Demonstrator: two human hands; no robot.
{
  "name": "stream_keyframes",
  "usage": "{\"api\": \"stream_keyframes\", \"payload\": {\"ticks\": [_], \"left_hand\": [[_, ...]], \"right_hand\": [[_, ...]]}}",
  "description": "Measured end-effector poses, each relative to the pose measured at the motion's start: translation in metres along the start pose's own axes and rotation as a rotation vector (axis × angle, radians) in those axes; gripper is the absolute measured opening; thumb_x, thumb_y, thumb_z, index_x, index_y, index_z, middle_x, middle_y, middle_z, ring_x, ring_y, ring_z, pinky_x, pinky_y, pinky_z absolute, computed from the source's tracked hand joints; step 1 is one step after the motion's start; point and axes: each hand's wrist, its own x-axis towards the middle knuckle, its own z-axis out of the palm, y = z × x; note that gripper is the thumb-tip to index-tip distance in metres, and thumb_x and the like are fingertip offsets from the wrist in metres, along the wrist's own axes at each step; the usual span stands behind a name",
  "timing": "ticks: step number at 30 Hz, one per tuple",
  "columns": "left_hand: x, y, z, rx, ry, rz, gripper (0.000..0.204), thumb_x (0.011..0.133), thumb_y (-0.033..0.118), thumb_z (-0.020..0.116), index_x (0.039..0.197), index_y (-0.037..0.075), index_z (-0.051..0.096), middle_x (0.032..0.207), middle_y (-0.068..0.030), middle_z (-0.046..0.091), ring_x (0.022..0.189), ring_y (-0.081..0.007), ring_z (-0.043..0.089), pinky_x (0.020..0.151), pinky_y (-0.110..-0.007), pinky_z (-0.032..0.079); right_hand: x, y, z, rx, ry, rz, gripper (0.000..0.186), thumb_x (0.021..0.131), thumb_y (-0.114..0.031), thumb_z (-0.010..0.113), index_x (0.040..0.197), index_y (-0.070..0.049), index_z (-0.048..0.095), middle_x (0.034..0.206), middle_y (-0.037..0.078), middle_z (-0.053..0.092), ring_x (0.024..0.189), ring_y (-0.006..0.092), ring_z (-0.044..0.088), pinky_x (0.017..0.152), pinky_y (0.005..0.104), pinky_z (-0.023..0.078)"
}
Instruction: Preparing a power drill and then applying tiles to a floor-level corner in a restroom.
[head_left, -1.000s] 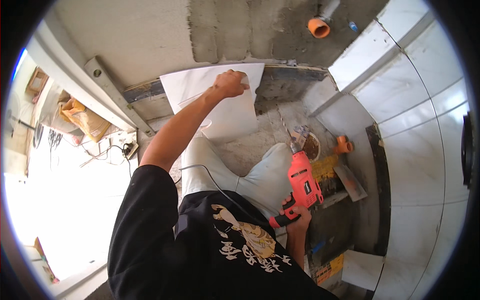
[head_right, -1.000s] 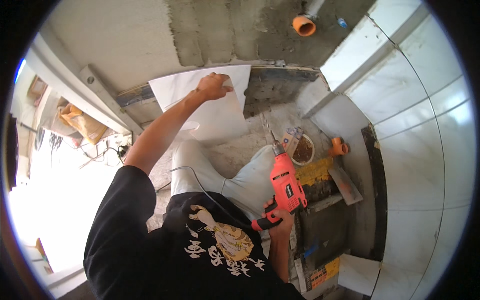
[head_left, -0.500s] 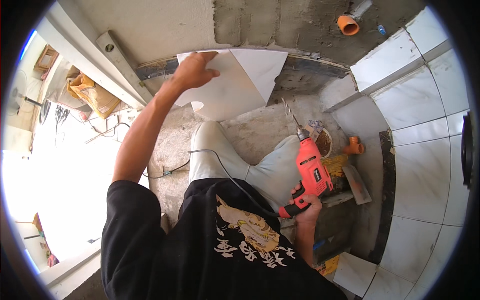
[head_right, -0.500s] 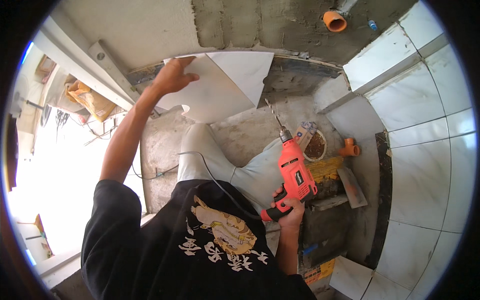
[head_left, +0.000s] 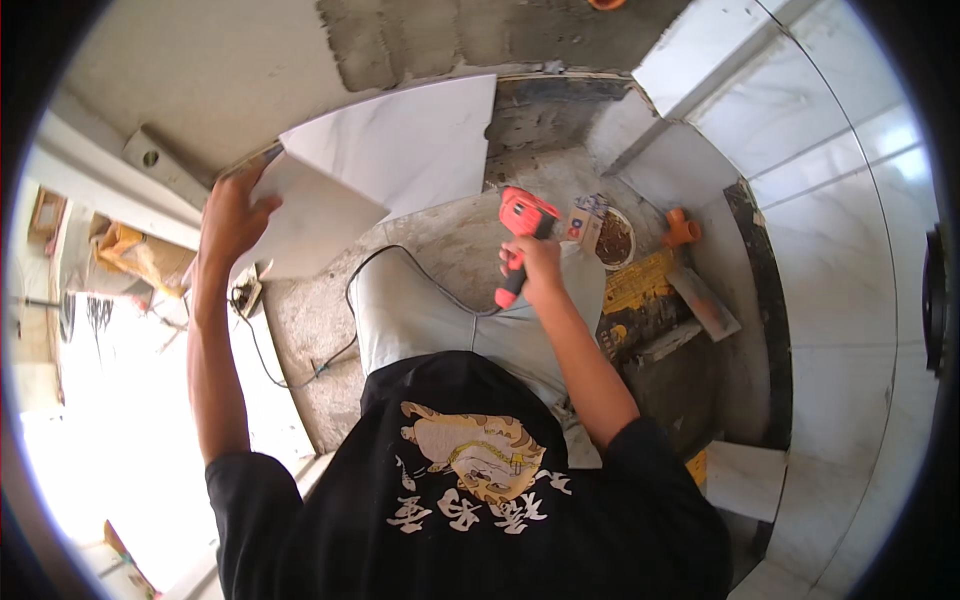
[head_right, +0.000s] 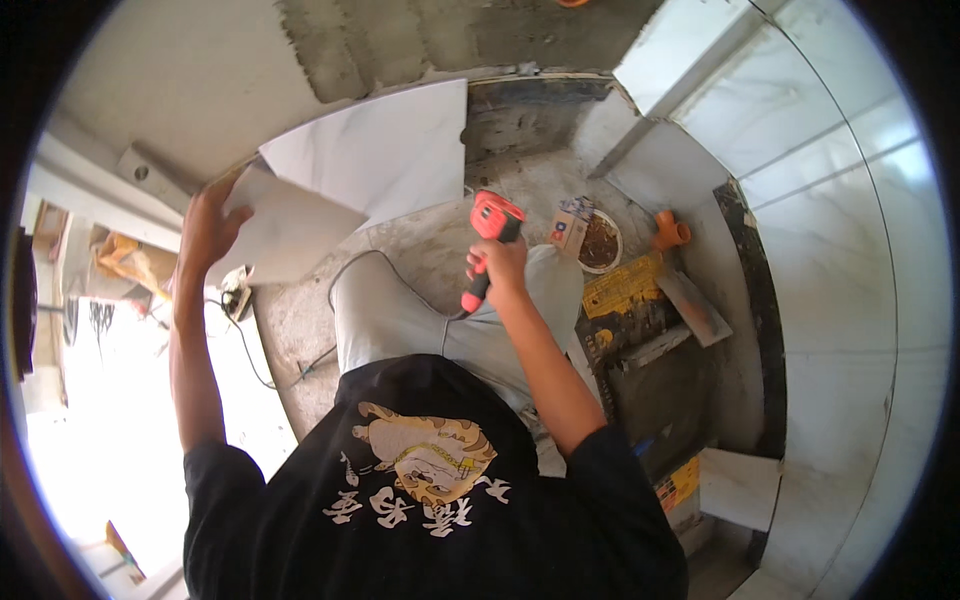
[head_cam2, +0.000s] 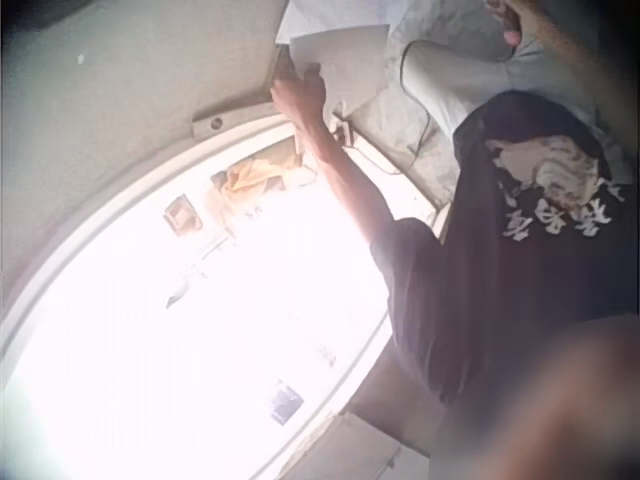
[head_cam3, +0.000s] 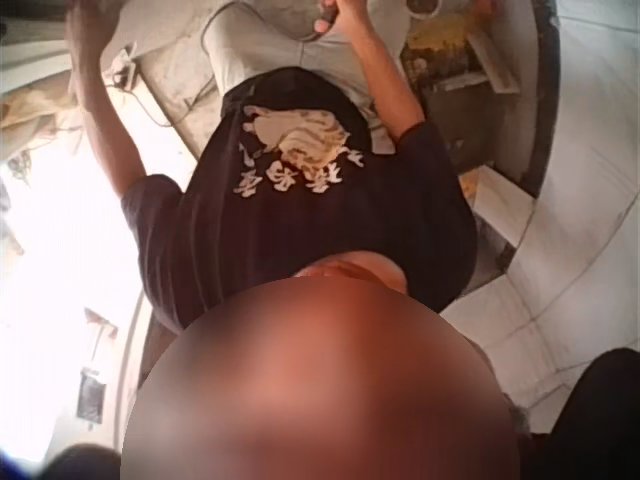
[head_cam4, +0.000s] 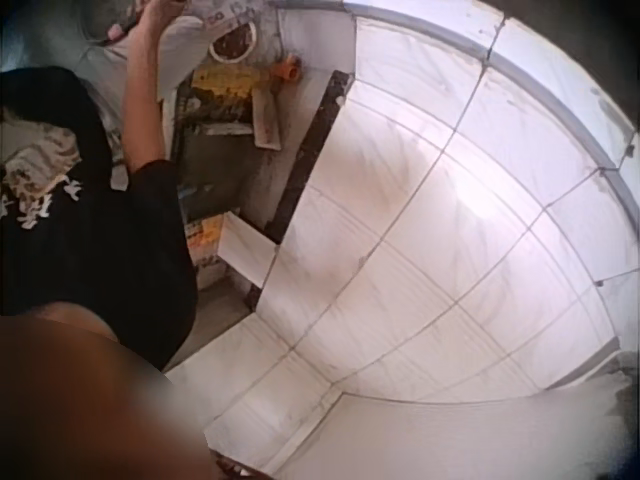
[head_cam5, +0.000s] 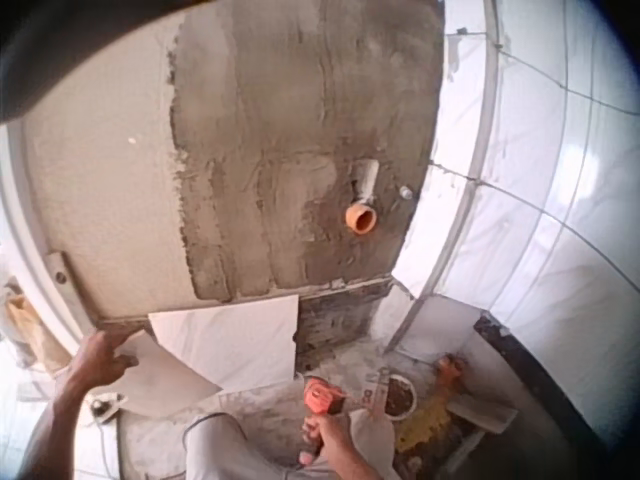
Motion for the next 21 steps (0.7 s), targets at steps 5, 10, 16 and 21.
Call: {"api": "stream_keyframes", "payload": {"ticks": [5,10,16,21], "left_hand": [[-0.029,-0.046,-0.003,0.04,-0.014,-0.072,0.042,0.075,0.013,0.071,0.115,0.004,0.065,0.098,-0.0243,0.067,0.096,-0.041,0.064,0.083,-0.046,0.05],[-0.047,-0.043,-0.004,-0.015,-0.146,-0.185,0.038,0.074,0.012,0.071,0.11,0.001,0.065,0.097,-0.0249,0.068,0.093,-0.0413,0.065,0.08,-0.045,0.05],[-0.059,-0.082,0.005,-0.095,-0.073,-0.124,0.035,0.074,0.008,0.071,0.107,-0.002,0.065,0.091,-0.023,0.069,0.086,-0.041,0.066,0.079,-0.044,0.05],[-0.061,-0.093,0.018,-0.145,-0.106,-0.168,0.032,0.075,0.007,0.069,0.105,-0.002,0.066,0.092,-0.0229,0.069,0.087,-0.0406,0.066,0.078,-0.044,0.05]], "right_hand": [[0.077,0.045,0.027,-1.024,0.427,-0.239,0.065,0.069,-0.008,0.069,0.126,-0.006,0.037,0.084,0.017,0.063,0.076,0.0306,0.066,0.066,0.0476,0.056],[0.102,0.095,0.017,-1.491,0.461,-0.384,0.074,0.076,-0.018,0.071,0.136,-0.004,0.031,0.094,0.025,0.062,0.088,0.0388,0.064,0.071,0.0475,0.056],[0.116,0.124,0.015,-1.752,0.49,-0.53,0.053,0.085,-0.017,0.06,0.134,-0.004,0.043,0.09,0.021,0.064,0.082,0.0342,0.065,0.065,0.0443,0.057],[0.112,0.122,0.022,-1.799,0.521,-0.574,0.046,0.089,-0.016,0.055,0.132,-0.004,0.046,0.086,0.019,0.066,0.08,0.0318,0.067,0.062,0.0446,0.057]]}}
